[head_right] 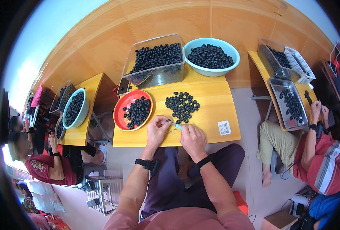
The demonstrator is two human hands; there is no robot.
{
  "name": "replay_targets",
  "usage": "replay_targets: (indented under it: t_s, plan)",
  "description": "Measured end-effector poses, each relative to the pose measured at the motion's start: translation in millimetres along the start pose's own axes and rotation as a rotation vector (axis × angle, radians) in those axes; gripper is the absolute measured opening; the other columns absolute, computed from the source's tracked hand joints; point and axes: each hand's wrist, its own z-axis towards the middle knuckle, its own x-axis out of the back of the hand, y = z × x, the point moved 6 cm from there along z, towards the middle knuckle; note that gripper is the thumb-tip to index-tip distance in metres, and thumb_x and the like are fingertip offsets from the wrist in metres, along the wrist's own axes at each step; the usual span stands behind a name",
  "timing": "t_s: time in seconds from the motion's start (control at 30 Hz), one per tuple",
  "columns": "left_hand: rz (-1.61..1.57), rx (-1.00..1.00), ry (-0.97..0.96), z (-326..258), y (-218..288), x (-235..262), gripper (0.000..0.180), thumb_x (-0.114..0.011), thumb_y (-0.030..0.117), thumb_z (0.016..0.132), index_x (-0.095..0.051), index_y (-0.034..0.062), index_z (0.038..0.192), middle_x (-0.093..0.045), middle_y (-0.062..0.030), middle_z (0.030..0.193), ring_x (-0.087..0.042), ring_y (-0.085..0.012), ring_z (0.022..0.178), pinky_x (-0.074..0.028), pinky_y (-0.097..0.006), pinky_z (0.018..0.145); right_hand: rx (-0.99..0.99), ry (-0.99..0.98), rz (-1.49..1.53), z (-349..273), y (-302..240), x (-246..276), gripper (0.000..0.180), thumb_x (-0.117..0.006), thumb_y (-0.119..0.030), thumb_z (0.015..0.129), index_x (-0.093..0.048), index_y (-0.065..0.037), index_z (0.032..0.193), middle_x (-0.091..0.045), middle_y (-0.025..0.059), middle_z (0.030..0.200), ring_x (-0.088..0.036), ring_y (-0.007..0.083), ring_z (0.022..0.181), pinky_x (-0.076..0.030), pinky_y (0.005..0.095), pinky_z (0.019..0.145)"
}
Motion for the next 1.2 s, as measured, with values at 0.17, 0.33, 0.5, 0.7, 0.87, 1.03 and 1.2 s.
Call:
replay_targets:
  t_s: [0.17, 0.33, 0.5, 0.7, 0.87, 1.03, 1.2]
  plan:
    - [0.056, -0.049, -0.009, 3, 14, -4, 0.017, -0.080, 0.001, 0.092, -0.073, -0.0020, 0.108, -0.068, 0.0002, 0.088, -0.061, -0.0057, 0.077, -0.051, -0.023, 0.068, -0.008, 0.013, -0.009, 0, 5, -1, 0.008, -0.069, -0.012, 0.090, -0.063, -0.011, 0.085, -0.055, 0.0055, 0.074, -0.064, 0.0255, 0.070, -0.052, 0.0419, 0.061]
    - [0.167, -0.136, -0.022, -4, 16, -3, 0.018, -0.082, 0.002, 0.089, -0.075, -0.0027, 0.105, -0.063, -0.0008, 0.087, -0.057, -0.0072, 0.075, -0.050, -0.025, 0.068, -0.021, 0.021, -0.034, -4, 0, 3, 0.005, -0.068, -0.012, 0.090, -0.064, -0.011, 0.087, -0.056, 0.0058, 0.076, -0.065, 0.0251, 0.071, -0.052, 0.0419, 0.062]
    - [0.134, -0.171, -0.057, -10, 17, -5, 0.018, -0.085, 0.002, 0.086, -0.077, -0.0015, 0.102, -0.064, -0.0039, 0.087, -0.059, -0.0106, 0.075, -0.051, -0.027, 0.068, -0.038, 0.024, -0.038, -10, -2, 7, 0.004, -0.069, -0.012, 0.090, -0.067, -0.009, 0.092, -0.058, 0.0068, 0.078, -0.065, 0.0270, 0.072, -0.053, 0.0430, 0.065]
    - [0.210, -0.283, -0.067, -1, 6, 0, 0.020, -0.084, 0.008, 0.088, -0.077, 0.0000, 0.105, -0.069, -0.0078, 0.087, -0.062, -0.0149, 0.077, -0.053, -0.032, 0.071, -0.057, 0.001, -0.041, -14, 2, -10, 0.004, -0.066, -0.014, 0.093, -0.065, -0.011, 0.093, -0.057, 0.0091, 0.078, -0.065, 0.0300, 0.070, -0.052, 0.0463, 0.062]
    - [0.181, -0.209, -0.086, 5, 28, -6, 0.020, -0.081, 0.007, 0.089, -0.077, -0.0017, 0.107, -0.067, -0.0058, 0.088, -0.061, -0.0122, 0.078, -0.052, -0.030, 0.073, -0.052, -0.029, -0.059, 2, 9, -6, 0.008, -0.064, -0.018, 0.095, -0.066, -0.010, 0.094, -0.060, 0.0104, 0.079, -0.065, 0.0332, 0.070, -0.052, 0.0477, 0.061]
    - [0.060, -0.188, -0.078, 4, 19, -3, 0.019, -0.081, 0.005, 0.089, -0.077, -0.0019, 0.106, -0.065, -0.0037, 0.091, -0.060, -0.0097, 0.078, -0.052, -0.027, 0.072, -0.045, 0.004, -0.115, -1, 3, -8, 0.009, -0.069, -0.019, 0.092, -0.068, -0.010, 0.093, -0.061, 0.0092, 0.078, -0.067, 0.0316, 0.068, -0.054, 0.0456, 0.061]
    - [0.097, -0.188, -0.075, -3, 22, -4, 0.018, -0.081, 0.005, 0.089, -0.078, -0.0006, 0.106, -0.063, -0.0030, 0.089, -0.059, -0.0097, 0.076, -0.052, -0.027, 0.072, -0.045, -0.008, -0.118, -8, 4, -7, 0.008, -0.069, -0.018, 0.092, -0.069, -0.010, 0.094, -0.062, 0.0092, 0.079, -0.067, 0.0318, 0.068, -0.054, 0.0454, 0.061]
